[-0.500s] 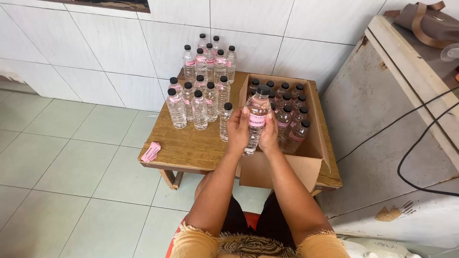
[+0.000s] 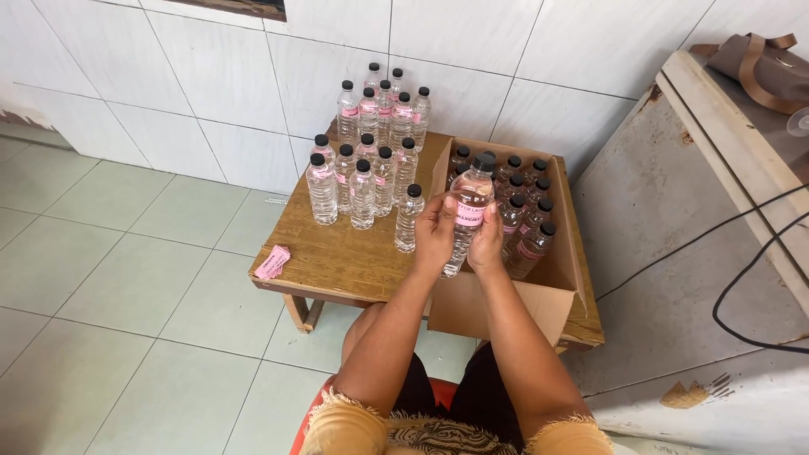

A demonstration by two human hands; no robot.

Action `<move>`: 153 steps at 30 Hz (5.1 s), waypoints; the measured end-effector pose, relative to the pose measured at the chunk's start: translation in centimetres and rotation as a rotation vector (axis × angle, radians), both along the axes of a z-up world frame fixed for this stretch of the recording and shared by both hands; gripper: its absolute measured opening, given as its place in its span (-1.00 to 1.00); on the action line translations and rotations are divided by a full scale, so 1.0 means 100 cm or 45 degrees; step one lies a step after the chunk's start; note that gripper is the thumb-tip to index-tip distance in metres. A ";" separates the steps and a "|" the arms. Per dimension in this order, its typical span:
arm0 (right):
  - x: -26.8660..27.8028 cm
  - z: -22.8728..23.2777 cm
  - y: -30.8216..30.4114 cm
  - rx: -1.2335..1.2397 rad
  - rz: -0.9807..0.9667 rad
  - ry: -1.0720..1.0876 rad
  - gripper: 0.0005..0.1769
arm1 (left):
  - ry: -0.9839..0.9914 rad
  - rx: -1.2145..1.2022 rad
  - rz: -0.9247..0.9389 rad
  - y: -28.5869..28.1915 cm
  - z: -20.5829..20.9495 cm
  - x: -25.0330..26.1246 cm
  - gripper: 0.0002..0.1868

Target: Packing plastic bottles from a table into a cardboard box

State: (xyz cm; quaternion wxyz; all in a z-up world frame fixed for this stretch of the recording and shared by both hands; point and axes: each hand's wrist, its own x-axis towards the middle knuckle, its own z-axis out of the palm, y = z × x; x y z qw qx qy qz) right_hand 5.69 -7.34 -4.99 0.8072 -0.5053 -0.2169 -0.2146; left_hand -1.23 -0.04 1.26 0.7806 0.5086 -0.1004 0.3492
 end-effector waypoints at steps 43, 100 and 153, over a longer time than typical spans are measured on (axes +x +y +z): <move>-0.032 0.024 0.019 -0.117 0.213 -0.258 -0.32 | -0.114 0.050 0.007 0.025 -0.037 0.018 -0.72; -0.032 0.016 0.016 -0.064 -0.076 -0.069 -0.44 | 0.033 0.148 0.127 0.005 0.004 -0.014 -0.51; -0.032 0.024 0.011 -0.165 -0.121 -0.126 -0.40 | 0.074 0.166 0.099 0.010 -0.030 0.009 -0.51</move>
